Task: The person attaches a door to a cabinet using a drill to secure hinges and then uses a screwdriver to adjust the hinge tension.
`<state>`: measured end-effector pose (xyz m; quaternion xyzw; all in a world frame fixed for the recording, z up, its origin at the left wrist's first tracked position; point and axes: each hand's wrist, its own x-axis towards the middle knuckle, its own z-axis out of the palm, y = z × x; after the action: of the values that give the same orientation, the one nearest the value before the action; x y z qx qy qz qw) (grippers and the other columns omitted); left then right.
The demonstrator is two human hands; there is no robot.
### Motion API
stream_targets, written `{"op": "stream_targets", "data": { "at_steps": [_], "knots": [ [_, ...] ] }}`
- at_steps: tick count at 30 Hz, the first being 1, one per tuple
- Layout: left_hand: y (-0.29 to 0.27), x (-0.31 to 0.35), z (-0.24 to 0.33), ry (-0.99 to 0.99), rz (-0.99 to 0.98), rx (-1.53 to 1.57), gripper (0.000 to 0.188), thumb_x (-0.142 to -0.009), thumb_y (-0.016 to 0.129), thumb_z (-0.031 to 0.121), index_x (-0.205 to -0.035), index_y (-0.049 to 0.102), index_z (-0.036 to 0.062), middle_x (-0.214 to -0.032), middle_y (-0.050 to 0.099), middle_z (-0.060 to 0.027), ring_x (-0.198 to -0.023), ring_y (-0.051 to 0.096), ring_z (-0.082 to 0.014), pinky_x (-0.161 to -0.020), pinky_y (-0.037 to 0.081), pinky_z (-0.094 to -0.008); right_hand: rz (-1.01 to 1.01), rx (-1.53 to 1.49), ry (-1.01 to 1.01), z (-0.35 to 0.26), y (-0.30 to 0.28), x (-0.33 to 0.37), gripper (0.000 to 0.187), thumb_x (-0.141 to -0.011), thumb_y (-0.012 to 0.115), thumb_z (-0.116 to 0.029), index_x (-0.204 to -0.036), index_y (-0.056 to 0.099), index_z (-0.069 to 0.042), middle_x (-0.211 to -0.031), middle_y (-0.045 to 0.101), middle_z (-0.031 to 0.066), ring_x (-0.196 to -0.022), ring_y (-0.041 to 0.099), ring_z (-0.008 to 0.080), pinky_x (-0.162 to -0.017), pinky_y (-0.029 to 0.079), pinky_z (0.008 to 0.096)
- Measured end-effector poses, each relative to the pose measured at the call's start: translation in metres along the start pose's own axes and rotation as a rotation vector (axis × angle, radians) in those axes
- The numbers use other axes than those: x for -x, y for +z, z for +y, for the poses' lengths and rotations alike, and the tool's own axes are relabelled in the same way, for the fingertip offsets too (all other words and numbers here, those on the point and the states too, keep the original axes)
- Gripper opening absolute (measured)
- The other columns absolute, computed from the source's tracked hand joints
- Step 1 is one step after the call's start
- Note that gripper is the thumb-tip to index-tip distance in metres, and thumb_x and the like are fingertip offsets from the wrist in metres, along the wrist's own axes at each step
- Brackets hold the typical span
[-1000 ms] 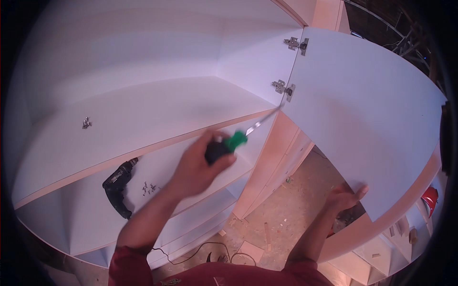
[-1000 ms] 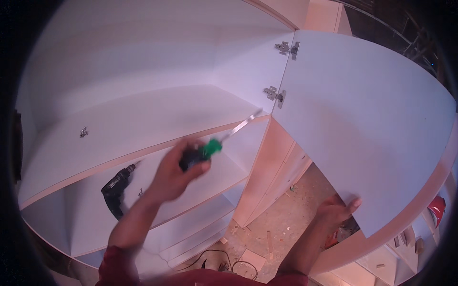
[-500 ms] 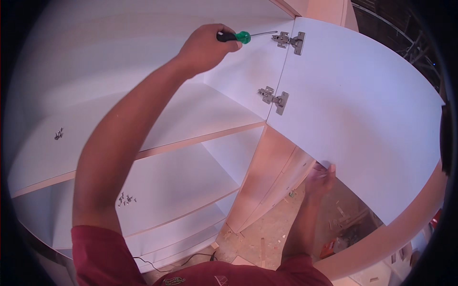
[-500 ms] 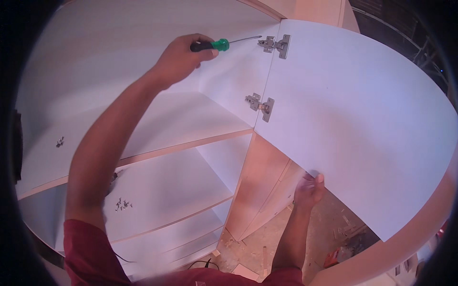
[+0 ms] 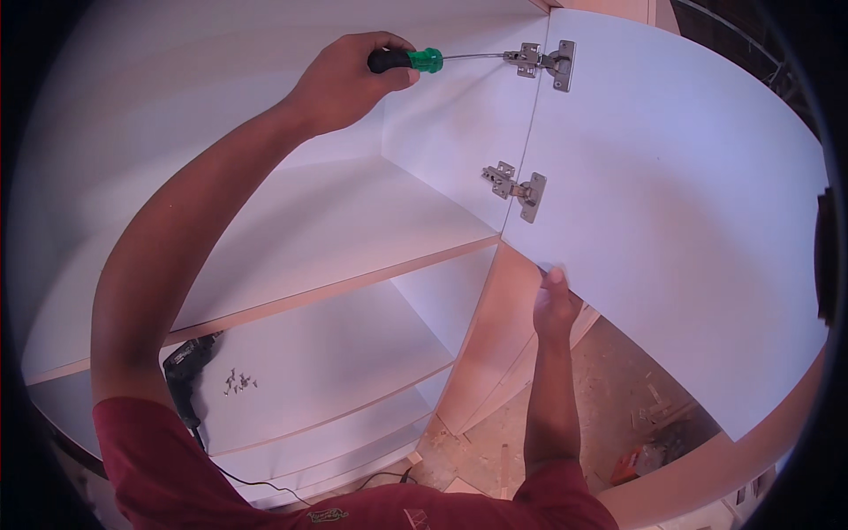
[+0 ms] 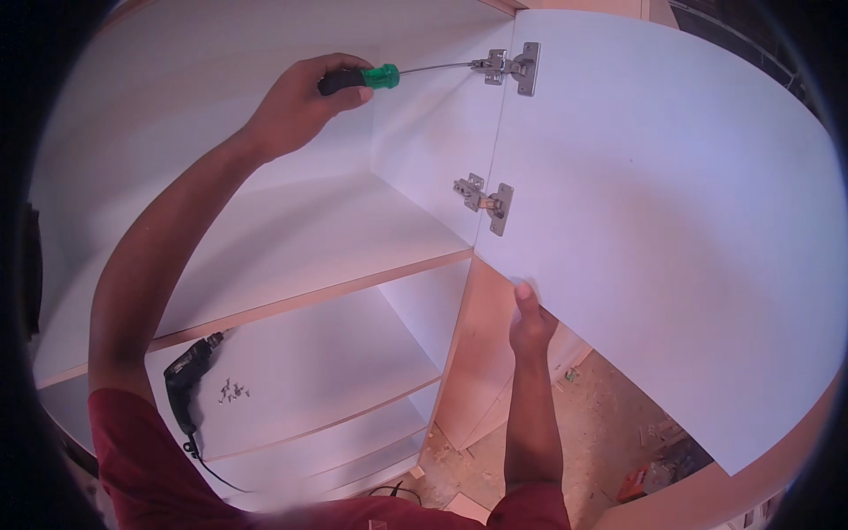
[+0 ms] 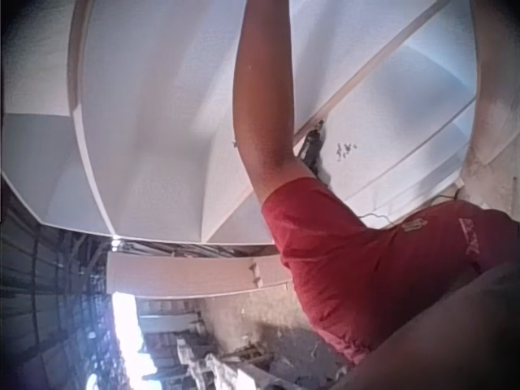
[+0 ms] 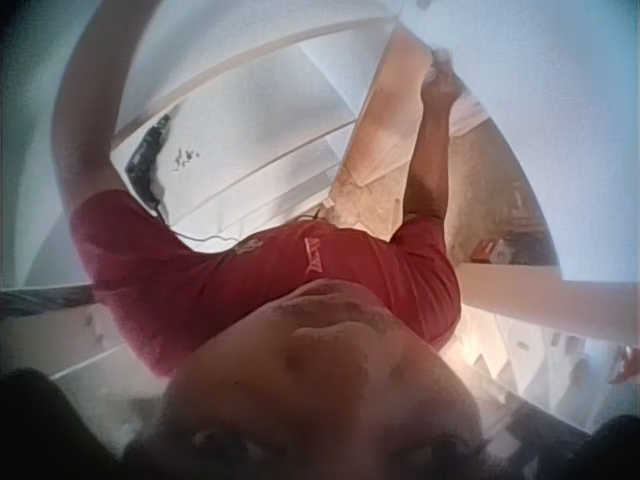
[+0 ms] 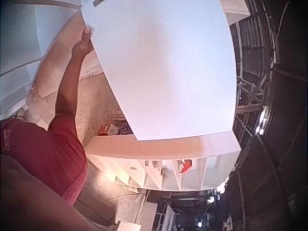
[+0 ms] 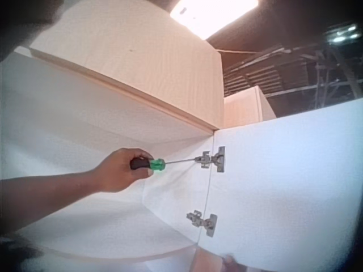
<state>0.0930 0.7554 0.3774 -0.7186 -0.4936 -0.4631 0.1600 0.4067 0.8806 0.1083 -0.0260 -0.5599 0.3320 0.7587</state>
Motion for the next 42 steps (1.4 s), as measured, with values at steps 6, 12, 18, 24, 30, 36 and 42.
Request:
{"op": "stream_targets", "data": {
  "at_steps": [6,12,18,24,30,36,42],
  "knots": [
    [-0.003,-0.001,-0.001,-0.031,-0.035,-0.025,0.042,-0.093,0.069,0.030,-0.124,0.065,0.0014,-0.093,0.065,-0.0085,-0.084,0.057,-0.0190,-0.082,0.046,-0.0323,-0.063,0.037,0.145,-0.005,0.035,0.001,0.053,-0.098,0.060,-0.017,-0.145,0.042,-0.001,-0.138,0.053,0.0120,-0.124,0.057,0.0247,-0.104,0.050,0.0446],
    [-0.021,-0.028,0.000,0.250,0.025,-0.189,0.039,-0.089,0.076,0.020,-0.124,0.065,0.0058,-0.100,0.070,-0.0123,-0.088,0.065,-0.0223,-0.085,0.051,-0.0372,-0.190,0.588,0.527,-0.032,0.022,0.022,0.063,-0.090,0.076,-0.026,-0.138,0.049,0.006,-0.125,0.063,0.0164,-0.115,0.063,0.0280,-0.094,0.055,0.0390],
    [-0.051,-0.047,-0.002,0.379,0.005,-0.341,0.023,-0.099,0.065,0.025,-0.109,0.063,0.0043,-0.090,0.070,-0.0134,-0.074,0.069,-0.0211,-0.065,0.056,-0.0379,-0.782,1.235,0.093,-0.192,0.114,-0.037,0.050,-0.080,0.084,-0.029,-0.121,0.068,-0.004,-0.101,0.073,0.0135,-0.087,0.070,0.0270,-0.076,0.055,0.0364],
    [-0.041,-0.056,-0.008,0.792,0.174,-0.715,0.035,-0.083,0.081,0.023,-0.107,0.059,0.0092,-0.090,0.067,-0.0079,-0.085,0.069,-0.0273,-0.069,0.057,-0.0383,-0.267,1.877,-0.698,-0.249,0.210,-0.191,0.051,-0.097,0.063,-0.036,-0.133,0.057,0.000,-0.129,0.064,0.0222,-0.121,0.061,0.0342,-0.100,0.049,0.0437],
    [-0.025,-0.049,-0.038,0.914,0.368,-0.893,0.037,-0.086,0.076,0.033,-0.106,0.059,0.0077,-0.090,0.068,-0.0072,-0.078,0.068,-0.0239,-0.063,0.056,-0.0370,-0.515,2.205,-0.168,-0.214,0.247,-0.274,0.056,-0.096,0.062,-0.044,-0.123,0.065,0.005,-0.120,0.068,0.0250,-0.115,0.065,0.0382,-0.097,0.052,0.0448],
    [-0.013,-0.043,-0.042,0.632,0.136,-0.742,0.036,-0.088,0.074,0.031,-0.110,0.058,0.0071,-0.085,0.065,-0.0080,-0.076,0.068,-0.0271,-0.064,0.056,-0.0389,-0.562,2.282,-0.125,-0.200,0.240,-0.284,0.056,-0.097,0.058,-0.046,-0.110,0.071,0.007,-0.107,0.071,0.0275,-0.104,0.068,0.0405,-0.090,0.053,0.0460],
    [-0.020,-0.049,-0.034,0.990,0.237,-0.836,0.035,-0.088,0.075,0.019,-0.114,0.056,0.0069,-0.082,0.067,-0.0132,-0.076,0.070,-0.0292,-0.072,0.058,-0.0410,-0.513,2.215,0.031,-0.202,0.254,-0.278,0.057,-0.097,0.059,-0.047,-0.112,0.071,0.007,-0.107,0.071,0.0271,-0.104,0.068,0.0386,-0.090,0.053,0.0439]
  ]
}}
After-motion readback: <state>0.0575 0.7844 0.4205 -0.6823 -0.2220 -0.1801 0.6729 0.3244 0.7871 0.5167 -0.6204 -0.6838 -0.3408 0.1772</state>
